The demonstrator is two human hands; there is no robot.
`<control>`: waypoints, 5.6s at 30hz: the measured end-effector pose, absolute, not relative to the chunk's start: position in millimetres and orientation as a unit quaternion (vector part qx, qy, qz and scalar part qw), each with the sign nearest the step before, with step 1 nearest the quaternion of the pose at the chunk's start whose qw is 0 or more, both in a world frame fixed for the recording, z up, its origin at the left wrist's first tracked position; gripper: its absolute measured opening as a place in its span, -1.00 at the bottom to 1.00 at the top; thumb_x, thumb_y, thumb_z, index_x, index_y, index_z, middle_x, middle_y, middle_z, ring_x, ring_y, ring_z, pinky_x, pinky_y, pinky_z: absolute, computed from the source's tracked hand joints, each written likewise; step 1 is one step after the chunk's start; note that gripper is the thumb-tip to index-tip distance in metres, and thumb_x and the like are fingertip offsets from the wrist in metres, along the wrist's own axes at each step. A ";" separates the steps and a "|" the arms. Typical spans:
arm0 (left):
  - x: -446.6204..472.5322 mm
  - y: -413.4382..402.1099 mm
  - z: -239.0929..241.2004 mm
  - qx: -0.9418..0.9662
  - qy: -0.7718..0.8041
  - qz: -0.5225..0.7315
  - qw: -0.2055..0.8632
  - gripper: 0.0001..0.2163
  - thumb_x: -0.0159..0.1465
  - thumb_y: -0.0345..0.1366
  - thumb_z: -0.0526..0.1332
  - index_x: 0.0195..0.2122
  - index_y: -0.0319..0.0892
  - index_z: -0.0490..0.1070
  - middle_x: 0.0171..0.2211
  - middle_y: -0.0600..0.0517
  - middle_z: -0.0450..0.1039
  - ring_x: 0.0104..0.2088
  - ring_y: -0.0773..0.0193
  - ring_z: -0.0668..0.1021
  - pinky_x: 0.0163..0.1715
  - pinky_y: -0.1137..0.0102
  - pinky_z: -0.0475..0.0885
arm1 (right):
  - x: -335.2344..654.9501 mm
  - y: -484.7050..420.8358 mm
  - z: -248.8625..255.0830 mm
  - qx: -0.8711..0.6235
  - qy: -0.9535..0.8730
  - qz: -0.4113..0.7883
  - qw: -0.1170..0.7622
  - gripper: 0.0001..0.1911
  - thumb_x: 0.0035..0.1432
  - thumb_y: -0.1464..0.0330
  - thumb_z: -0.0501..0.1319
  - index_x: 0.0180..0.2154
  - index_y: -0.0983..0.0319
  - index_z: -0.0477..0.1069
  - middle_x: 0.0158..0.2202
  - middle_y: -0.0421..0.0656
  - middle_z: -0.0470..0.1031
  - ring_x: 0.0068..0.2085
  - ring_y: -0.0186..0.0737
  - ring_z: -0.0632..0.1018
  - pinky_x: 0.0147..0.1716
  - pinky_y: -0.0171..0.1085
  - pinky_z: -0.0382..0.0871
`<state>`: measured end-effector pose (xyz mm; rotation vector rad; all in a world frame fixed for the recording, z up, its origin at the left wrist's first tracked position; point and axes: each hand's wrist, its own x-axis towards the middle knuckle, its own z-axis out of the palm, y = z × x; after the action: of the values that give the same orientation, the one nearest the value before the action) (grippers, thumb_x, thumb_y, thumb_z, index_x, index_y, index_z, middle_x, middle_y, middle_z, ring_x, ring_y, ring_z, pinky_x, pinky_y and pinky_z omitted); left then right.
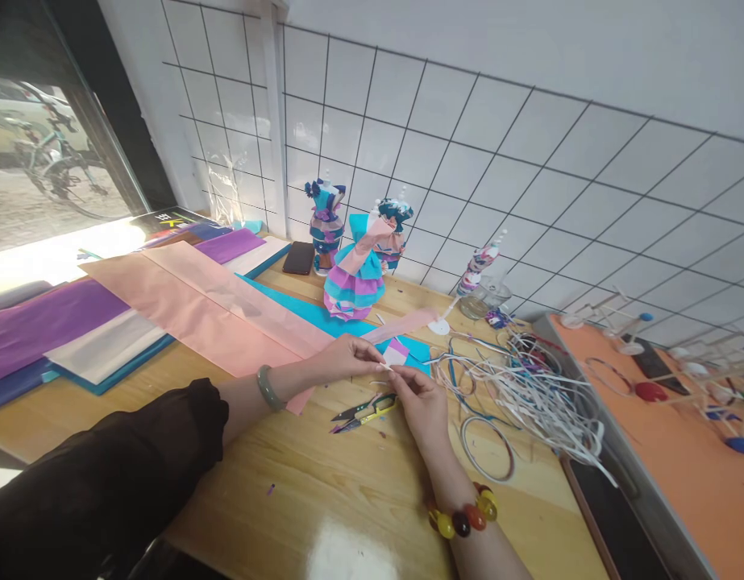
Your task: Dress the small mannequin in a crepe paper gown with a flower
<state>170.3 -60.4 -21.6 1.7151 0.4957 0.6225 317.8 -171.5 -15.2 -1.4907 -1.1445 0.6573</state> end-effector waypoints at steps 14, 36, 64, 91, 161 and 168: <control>170.1 -59.8 -18.4 0.729 0.219 0.278 0.586 -0.74 0.06 -0.13 0.28 -0.36 -0.24 0.50 -0.36 0.00 0.53 -0.29 0.28 0.52 -0.24 0.42 0.38 | 319.8 -170.1 -17.8 -0.641 -0.470 0.266 0.545 -0.68 -0.11 0.14 0.34 -0.34 0.23 0.56 -0.37 -0.06 0.59 -0.35 -0.11 0.56 -0.29 -0.12 0.46; 170.4 -61.7 -19.5 0.718 0.202 0.277 0.606 -0.70 0.03 -0.12 0.32 -0.32 -0.25 0.46 -0.32 -0.02 0.51 -0.28 0.31 0.52 -0.24 0.43 0.39 | 318.6 -169.6 -19.5 -0.632 -0.439 0.307 0.561 -0.69 -0.16 0.15 0.37 -0.39 0.23 0.53 -0.43 -0.09 0.58 -0.45 -0.14 0.56 -0.40 -0.17 0.47; 175.7 -58.4 -29.3 0.691 0.160 0.283 0.646 -0.64 0.03 -0.15 0.33 -0.21 -0.30 0.45 -0.27 -0.11 0.51 -0.27 0.28 0.54 -0.20 0.37 0.42 | 325.5 -171.0 -21.4 -0.626 -0.617 0.112 0.464 -0.78 0.11 0.25 0.20 -0.25 0.18 0.55 -0.26 -0.07 0.58 -0.26 -0.13 0.55 -0.24 -0.15 0.41; 169.6 -64.3 -14.8 0.769 0.213 0.289 0.530 -0.73 0.07 -0.11 0.28 -0.36 -0.24 0.52 -0.36 -0.01 0.55 -0.29 0.28 0.53 -0.28 0.45 0.38 | 319.5 -171.3 -19.7 -0.657 -0.577 0.140 0.465 -0.73 0.07 0.18 0.22 -0.27 0.21 0.53 -0.32 -0.09 0.57 -0.35 -0.17 0.54 -0.36 -0.19 0.44; 170.3 -63.7 -16.7 0.756 0.208 0.284 0.552 -0.69 0.08 -0.06 0.26 -0.33 -0.22 0.53 -0.34 0.00 0.55 -0.28 0.28 0.53 -0.27 0.46 0.38 | 320.5 -171.0 -17.7 -0.646 -0.499 0.230 0.530 -0.72 -0.03 0.18 0.30 -0.31 0.21 0.55 -0.30 -0.07 0.59 -0.30 -0.13 0.56 -0.27 -0.13 0.45; 170.5 -63.6 -15.9 0.736 0.240 0.273 0.571 -0.65 0.02 -0.02 0.29 -0.37 -0.24 0.51 -0.35 -0.01 0.54 -0.31 0.27 0.52 -0.30 0.43 0.38 | 321.0 -170.7 -15.7 -0.655 -0.491 0.223 0.529 -0.75 -0.06 0.20 0.32 -0.35 0.22 0.56 -0.30 -0.08 0.58 -0.27 -0.13 0.55 -0.19 -0.13 0.41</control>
<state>170.5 -63.6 -15.9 1.7281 0.5627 0.6400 321.0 -170.7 -15.7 -1.5648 -1.1729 0.5317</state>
